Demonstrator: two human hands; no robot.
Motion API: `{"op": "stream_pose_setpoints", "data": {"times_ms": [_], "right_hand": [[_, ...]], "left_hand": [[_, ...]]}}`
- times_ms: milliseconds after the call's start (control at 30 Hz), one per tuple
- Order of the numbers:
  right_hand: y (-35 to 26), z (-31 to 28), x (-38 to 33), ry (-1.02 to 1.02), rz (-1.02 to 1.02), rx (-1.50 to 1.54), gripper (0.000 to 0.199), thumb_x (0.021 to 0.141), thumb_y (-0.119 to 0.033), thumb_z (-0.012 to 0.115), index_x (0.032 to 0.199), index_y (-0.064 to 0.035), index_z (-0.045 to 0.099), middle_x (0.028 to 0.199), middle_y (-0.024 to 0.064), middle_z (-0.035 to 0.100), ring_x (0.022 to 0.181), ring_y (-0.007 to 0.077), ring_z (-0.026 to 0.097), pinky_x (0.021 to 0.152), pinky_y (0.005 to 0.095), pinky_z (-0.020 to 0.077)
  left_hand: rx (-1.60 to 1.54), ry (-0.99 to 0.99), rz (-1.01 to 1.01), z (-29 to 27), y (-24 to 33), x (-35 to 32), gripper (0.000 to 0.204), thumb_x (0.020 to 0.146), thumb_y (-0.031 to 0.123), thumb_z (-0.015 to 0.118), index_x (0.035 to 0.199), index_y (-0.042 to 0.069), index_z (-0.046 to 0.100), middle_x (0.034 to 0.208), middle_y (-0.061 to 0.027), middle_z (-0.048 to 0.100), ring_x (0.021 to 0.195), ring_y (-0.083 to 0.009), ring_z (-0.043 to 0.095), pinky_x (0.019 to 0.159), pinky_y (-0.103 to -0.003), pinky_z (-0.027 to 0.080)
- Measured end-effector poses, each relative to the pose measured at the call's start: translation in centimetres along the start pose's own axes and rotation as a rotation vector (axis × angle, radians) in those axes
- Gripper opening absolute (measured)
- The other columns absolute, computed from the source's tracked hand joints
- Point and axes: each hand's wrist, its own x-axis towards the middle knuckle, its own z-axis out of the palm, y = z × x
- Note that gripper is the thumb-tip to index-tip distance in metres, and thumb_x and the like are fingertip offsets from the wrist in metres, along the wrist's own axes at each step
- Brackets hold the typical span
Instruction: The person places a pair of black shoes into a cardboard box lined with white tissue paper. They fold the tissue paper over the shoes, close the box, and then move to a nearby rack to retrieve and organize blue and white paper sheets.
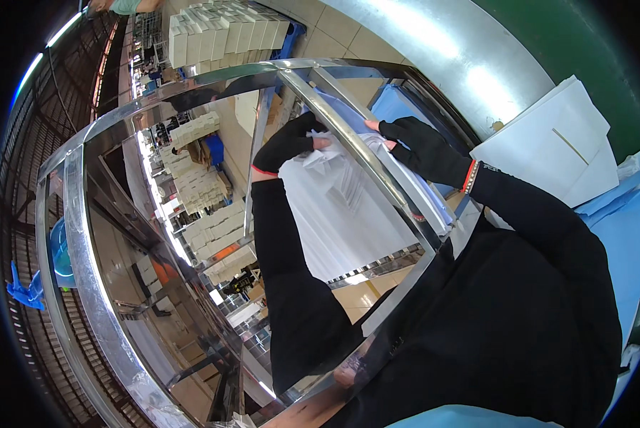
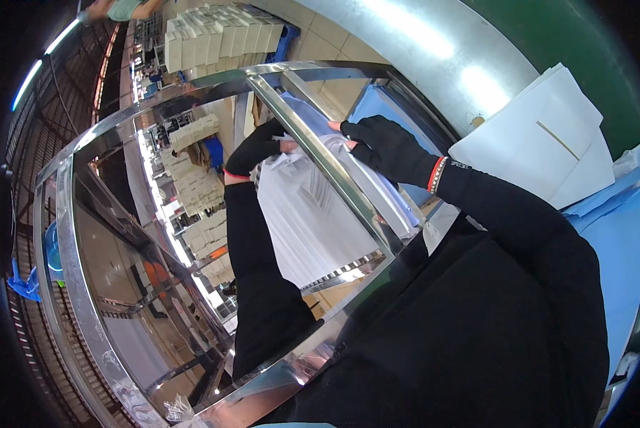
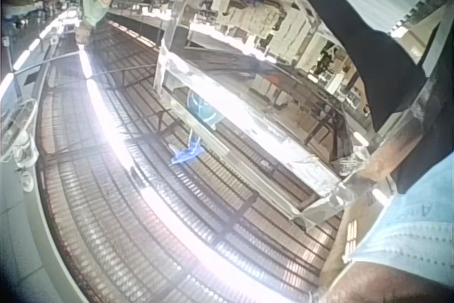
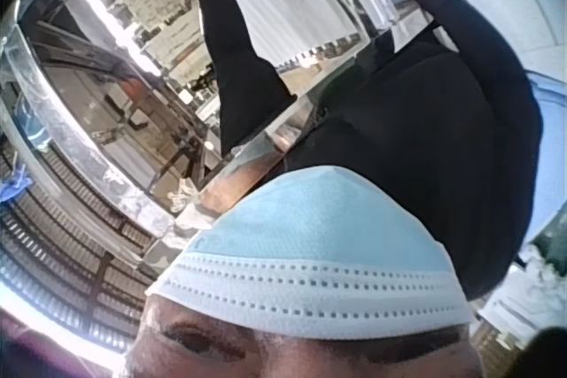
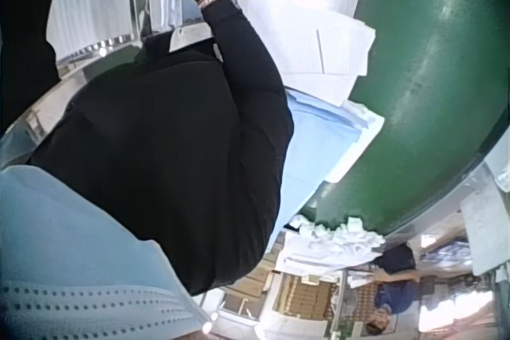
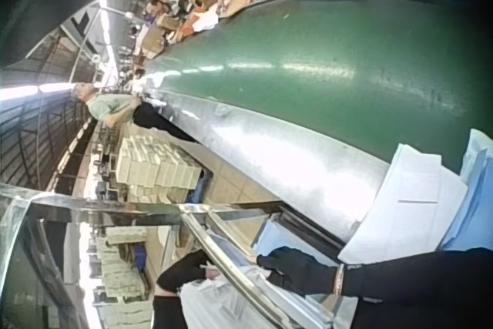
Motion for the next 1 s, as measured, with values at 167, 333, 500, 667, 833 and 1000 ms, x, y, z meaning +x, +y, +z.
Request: {"op": "stream_pose_setpoints", "data": {"times_ms": [167, 333, 500, 667, 833, 1000], "right_hand": [[-0.1, -1.2, 1.3, -0.107, -0.015, -0.041, 0.041, 0.095, -0.023, 0.053, 0.134, -0.0119, 0.05, 0.105, 0.0127, 0.056, 0.096, 0.0268, 0.055, 0.088, 0.0364, 0.045], [-0.2, -1.1, 5.7, -0.178, -0.012, -0.152, 0.041, 0.092, -0.032, 0.054, 0.127, -0.011, 0.057, 0.132, 0.0206, 0.046, 0.122, 0.0346, 0.045, 0.099, 0.0417, 0.0407], [1.3, 0.4, 9.0, -0.361, -0.071, -0.329, 0.048, 0.091, -0.045, 0.047, 0.124, -0.0119, 0.058, 0.147, 0.0248, 0.029, 0.137, 0.0478, 0.019, 0.106, 0.0559, 0.0303], [2.6, 0.7, 9.7, -0.536, -0.044, -0.222, 0.053, 0.089, -0.047, 0.049, 0.13, -0.0144, 0.055, 0.155, 0.0218, 0.006, 0.14, 0.0502, -0.002, 0.107, 0.0658, 0.0183], [3.2, 1.0, 10.9, -0.558, -0.073, -0.231, 0.06, 0.084, -0.046, 0.056, 0.136, -0.0179, 0.049, 0.156, 0.0192, -0.001, 0.139, 0.0511, -0.009, 0.108, 0.0664, 0.0122], [2.2, 0.5, 12.0, -0.613, -0.119, -0.226, 0.059, 0.087, -0.047, 0.053, 0.134, -0.0111, 0.05, 0.156, 0.018, 0.006, 0.141, 0.0463, -0.003, 0.112, 0.058, 0.0116]], "left_hand": [[0.047, 0.029, -0.038, -1.1, 0.3, 0.3, 0.045, 0.075, 0.024, 0.075, 0.112, 0.0, 0.062, 0.097, -0.0044, 0.066, 0.089, -0.0132, 0.06, 0.081, -0.027, 0.046], [-0.339, 0.176, 0.093, -0.1, 0.2, -0.4, 0.054, 0.08, 0.03, 0.066, 0.12, -0.003, 0.055, 0.11, -0.0084, 0.062, 0.1, -0.0172, 0.058, 0.089, -0.031, 0.044], [-0.242, 0.349, 0.219, 0.6, -0.1, -0.1, 0.049, 0.078, 0.027, 0.068, 0.118, 0.001, 0.055, 0.105, -0.0054, 0.06, 0.096, -0.0134, 0.056, 0.086, -0.028, 0.042], [-0.482, 0.73, 0.301, 0.6, -3.1, 0.6, 0.022, 0.084, 0.015, 0.063, 0.1, 0.003, 0.056, 0.092, -0.0004, 0.058, 0.087, -0.011, 0.054, 0.08, -0.027, 0.043], [-0.334, 0.396, 0.283, 0.6, -2.2, -2.3, 0.057, 0.08, 0.017, 0.067, 0.131, 0.001, 0.045, 0.126, -0.0062, 0.051, 0.114, -0.0157, 0.049, 0.096, -0.029, 0.038], [-0.244, 0.13, 0.253, 0.1, -1.4, -1.7, 0.064, 0.074, 0.011, 0.074, 0.132, 0.003, 0.048, 0.125, -0.0065, 0.056, 0.114, -0.0166, 0.053, 0.098, -0.031, 0.041]]}}
